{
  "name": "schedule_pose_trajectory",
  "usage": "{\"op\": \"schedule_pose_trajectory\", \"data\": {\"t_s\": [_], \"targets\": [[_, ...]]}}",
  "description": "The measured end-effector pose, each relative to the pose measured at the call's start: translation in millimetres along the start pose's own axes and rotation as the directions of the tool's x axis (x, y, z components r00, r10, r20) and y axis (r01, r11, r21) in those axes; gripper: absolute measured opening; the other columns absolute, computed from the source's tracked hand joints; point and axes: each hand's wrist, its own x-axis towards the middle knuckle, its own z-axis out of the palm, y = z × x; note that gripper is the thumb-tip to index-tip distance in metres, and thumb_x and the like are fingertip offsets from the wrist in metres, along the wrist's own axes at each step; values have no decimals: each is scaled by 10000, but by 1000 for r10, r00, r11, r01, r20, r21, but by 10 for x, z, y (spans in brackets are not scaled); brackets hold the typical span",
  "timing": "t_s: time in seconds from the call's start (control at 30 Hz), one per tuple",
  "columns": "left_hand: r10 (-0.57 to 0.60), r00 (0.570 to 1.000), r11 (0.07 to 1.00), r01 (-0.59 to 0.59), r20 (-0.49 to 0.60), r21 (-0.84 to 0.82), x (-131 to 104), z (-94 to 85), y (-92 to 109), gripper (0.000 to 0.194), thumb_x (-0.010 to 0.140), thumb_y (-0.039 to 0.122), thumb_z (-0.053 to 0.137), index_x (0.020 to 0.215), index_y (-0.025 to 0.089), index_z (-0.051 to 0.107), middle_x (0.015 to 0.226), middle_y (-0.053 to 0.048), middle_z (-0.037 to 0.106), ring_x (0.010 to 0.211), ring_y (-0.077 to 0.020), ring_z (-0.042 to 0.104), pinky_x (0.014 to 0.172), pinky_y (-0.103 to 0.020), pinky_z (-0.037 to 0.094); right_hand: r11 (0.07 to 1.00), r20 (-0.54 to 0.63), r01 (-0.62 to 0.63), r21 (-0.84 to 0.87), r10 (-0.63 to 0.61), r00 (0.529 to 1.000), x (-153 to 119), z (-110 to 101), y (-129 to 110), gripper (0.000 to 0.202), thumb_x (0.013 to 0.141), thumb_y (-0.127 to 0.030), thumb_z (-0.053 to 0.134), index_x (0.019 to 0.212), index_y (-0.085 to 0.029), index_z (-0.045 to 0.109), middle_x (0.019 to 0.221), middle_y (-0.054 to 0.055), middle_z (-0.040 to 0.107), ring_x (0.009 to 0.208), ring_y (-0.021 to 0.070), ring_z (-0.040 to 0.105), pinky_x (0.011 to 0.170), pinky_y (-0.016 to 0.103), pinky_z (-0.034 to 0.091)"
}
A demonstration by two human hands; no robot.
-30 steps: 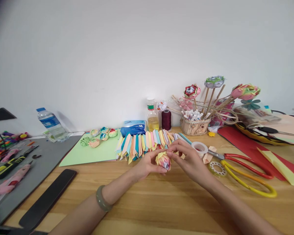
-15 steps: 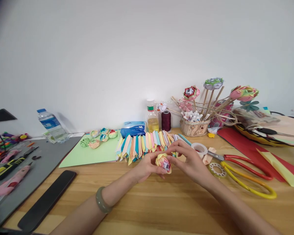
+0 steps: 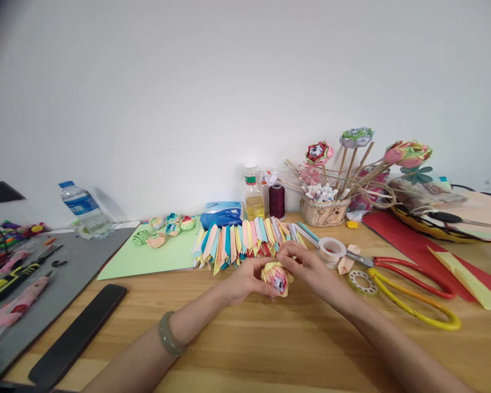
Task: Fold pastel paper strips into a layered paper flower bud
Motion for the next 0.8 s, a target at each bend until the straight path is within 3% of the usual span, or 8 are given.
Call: {"op": "schedule_pose_trajectory", "data": {"t_s": [0.07, 0.13, 0.23, 0.33, 0.47, 0.67, 0.8], "targets": [[-3, 1000, 1000, 3, -21, -29, -8, 4, 17, 542, 433, 210, 784, 941, 129, 614, 742, -35, 595, 659, -140, 538, 567, -273, 451, 1000, -36, -13, 25, 14, 999, -3, 9, 9, 206, 842, -374, 433, 788, -197, 525, 771, 19, 531, 714, 159, 517, 620, 274, 438], [-11, 999, 998, 8, -50, -60, -18, 8, 38, 539, 422, 210, 789, 927, 131, 617, 741, -37, 593, 663, -147, 546, 555, -271, 453, 999, -149, 21, -24, -24, 989, -22, 7, 1, 161, 831, -352, 465, 855, -207, 530, 784, 23, 546, 695, 158, 519, 597, 274, 440], [-26, 997, 994, 19, -69, -103, -33, 9, 58, 529, 423, 216, 790, 914, 131, 613, 746, -44, 600, 671, -157, 563, 542, -260, 448, 967, -298, 150, -206, -208, 932, -67, -17, -46, 79, 815, -277, 501, 853, -227, 550, 797, 34, 553, 708, 166, 527, 619, 299, 444], [-34, 997, 991, 24, -70, -130, -39, 6, 59, 505, 426, 221, 790, 887, 124, 607, 719, -43, 600, 669, -167, 574, 534, -259, 447, 884, -238, 275, -378, -380, 894, -93, -46, -90, 96, 797, -215, 520, 847, -249, 594, 792, 44, 562, 735, 179, 544, 620, 311, 447], [-29, 998, 992, 21, -64, -121, -42, 7, 58, 491, 425, 210, 789, 871, 120, 607, 704, -32, 579, 659, -158, 561, 531, -267, 455, 769, -128, 363, -526, -493, 861, -81, -69, -54, 163, 800, -189, 513, 880, -260, 636, 751, 47, 587, 689, 168, 543, 564, 290, 430], [-35, 998, 995, 29, -61, -97, -30, 0, 54, 470, 425, 210, 788, 850, 118, 611, 697, -23, 572, 656, -146, 546, 534, -260, 452, 678, -71, 328, -658, -489, 869, -64, -92, 59, 145, 798, -235, 535, 885, -258, 649, 722, 39, 621, 661, 168, 534, 564, 291, 404], [-30, 997, 995, 24, -65, -95, -20, -2, 32, 455, 428, 212, 787, 836, 120, 609, 704, -23, 578, 661, -147, 551, 537, -257, 449, 737, -108, 302, -604, -451, 886, -49, -61, 39, 130, 801, -242, 528, 842, -239, 652, 727, 47, 611, 668, 168, 540, 565, 290, 419]]}}
